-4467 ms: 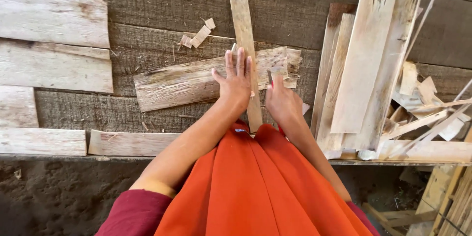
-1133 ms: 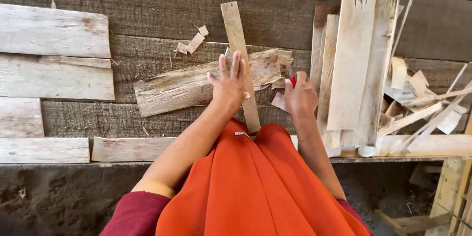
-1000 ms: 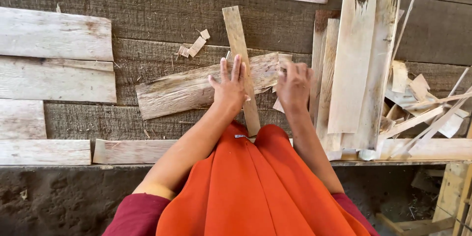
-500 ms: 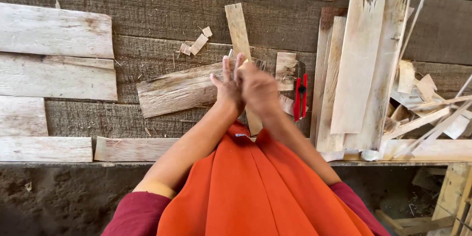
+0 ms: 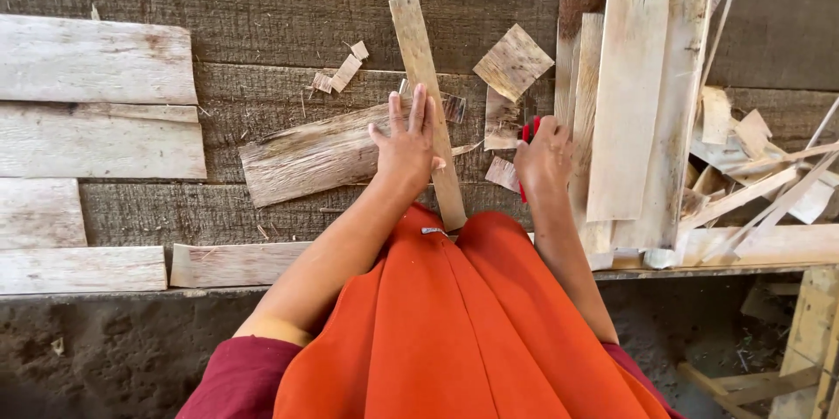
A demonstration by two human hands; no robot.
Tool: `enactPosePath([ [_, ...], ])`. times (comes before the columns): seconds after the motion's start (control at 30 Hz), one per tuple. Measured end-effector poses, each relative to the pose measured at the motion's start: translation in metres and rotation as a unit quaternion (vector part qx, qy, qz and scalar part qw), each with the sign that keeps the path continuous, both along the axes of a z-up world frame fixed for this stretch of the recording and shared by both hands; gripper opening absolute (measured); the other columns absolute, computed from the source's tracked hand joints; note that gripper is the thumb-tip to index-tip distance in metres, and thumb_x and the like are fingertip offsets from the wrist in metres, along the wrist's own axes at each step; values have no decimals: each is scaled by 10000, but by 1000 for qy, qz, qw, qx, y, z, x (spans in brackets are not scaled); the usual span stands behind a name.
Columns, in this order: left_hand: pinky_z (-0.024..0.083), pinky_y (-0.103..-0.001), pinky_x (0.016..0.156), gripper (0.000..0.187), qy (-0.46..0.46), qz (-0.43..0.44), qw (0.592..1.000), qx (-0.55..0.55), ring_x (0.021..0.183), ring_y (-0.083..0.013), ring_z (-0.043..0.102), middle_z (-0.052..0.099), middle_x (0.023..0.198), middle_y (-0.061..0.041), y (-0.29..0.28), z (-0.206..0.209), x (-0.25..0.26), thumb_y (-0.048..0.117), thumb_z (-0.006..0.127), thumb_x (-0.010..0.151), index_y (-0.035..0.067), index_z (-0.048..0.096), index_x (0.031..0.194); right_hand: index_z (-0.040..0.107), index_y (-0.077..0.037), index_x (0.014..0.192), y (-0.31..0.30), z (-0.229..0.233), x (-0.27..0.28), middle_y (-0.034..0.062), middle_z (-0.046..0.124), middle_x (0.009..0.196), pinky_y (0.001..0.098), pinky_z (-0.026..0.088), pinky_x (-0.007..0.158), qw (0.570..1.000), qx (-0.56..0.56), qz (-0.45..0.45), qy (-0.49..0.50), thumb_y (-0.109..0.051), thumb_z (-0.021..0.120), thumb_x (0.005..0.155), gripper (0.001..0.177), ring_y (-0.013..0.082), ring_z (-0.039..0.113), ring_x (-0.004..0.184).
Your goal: The person uses a red utility knife to shave thin strips from several wooden planks on a workbench. They repeatedly hold each plank with one hand and scrape along its surface with the knife, producing wood shavings that accumulate on the bench.
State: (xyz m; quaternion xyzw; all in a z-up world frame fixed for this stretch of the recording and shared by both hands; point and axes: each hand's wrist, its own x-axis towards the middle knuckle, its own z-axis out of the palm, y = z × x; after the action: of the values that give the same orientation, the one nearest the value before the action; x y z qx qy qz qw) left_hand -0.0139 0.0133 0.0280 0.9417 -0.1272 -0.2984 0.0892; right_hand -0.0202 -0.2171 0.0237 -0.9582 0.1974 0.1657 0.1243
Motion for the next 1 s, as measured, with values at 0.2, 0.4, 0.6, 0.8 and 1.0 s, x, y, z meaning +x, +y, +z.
enactPosePath([
  [0.2,318,-797,1036,1047,-20,3,1000,-6,1518,-522,5,-90,1706,-146,3,1,-4,513,706,920,49,102,1637,476,-7,1211,-22,-33,-12,252,560,1113,603,529,885,995,34,-22,-87,-170,736,865,463,503,613,1054],
  [0.4,327,-820,999,1035,1,-2,1000,11,1514,-529,5,-73,1707,-146,-2,-4,3,485,722,910,64,119,1638,393,-106,1191,60,51,-1,274,679,934,650,496,809,991,110,66,46,-436,451,1026,373,536,688,941],
  [0.6,291,-853,984,1036,30,-5,999,37,1509,-533,-60,-137,1703,-120,-5,-22,8,423,723,927,96,54,1647,376,-122,1201,95,3,12,225,699,913,609,541,815,977,72,165,116,-431,444,1024,363,495,711,929],
  [0.8,250,-867,999,975,58,10,998,23,1512,-517,-98,-170,1703,-89,-5,-23,9,380,680,960,111,43,1648,361,-100,1245,103,16,22,263,705,971,622,531,861,973,62,172,141,-403,428,1022,382,520,698,971],
  [1.0,249,-872,997,1017,56,14,998,18,1509,-523,-96,-159,1702,-96,-6,-22,9,363,723,935,112,43,1647,363,-65,1293,109,42,16,299,691,978,642,521,870,974,49,179,131,-338,435,1026,388,544,688,984],
])
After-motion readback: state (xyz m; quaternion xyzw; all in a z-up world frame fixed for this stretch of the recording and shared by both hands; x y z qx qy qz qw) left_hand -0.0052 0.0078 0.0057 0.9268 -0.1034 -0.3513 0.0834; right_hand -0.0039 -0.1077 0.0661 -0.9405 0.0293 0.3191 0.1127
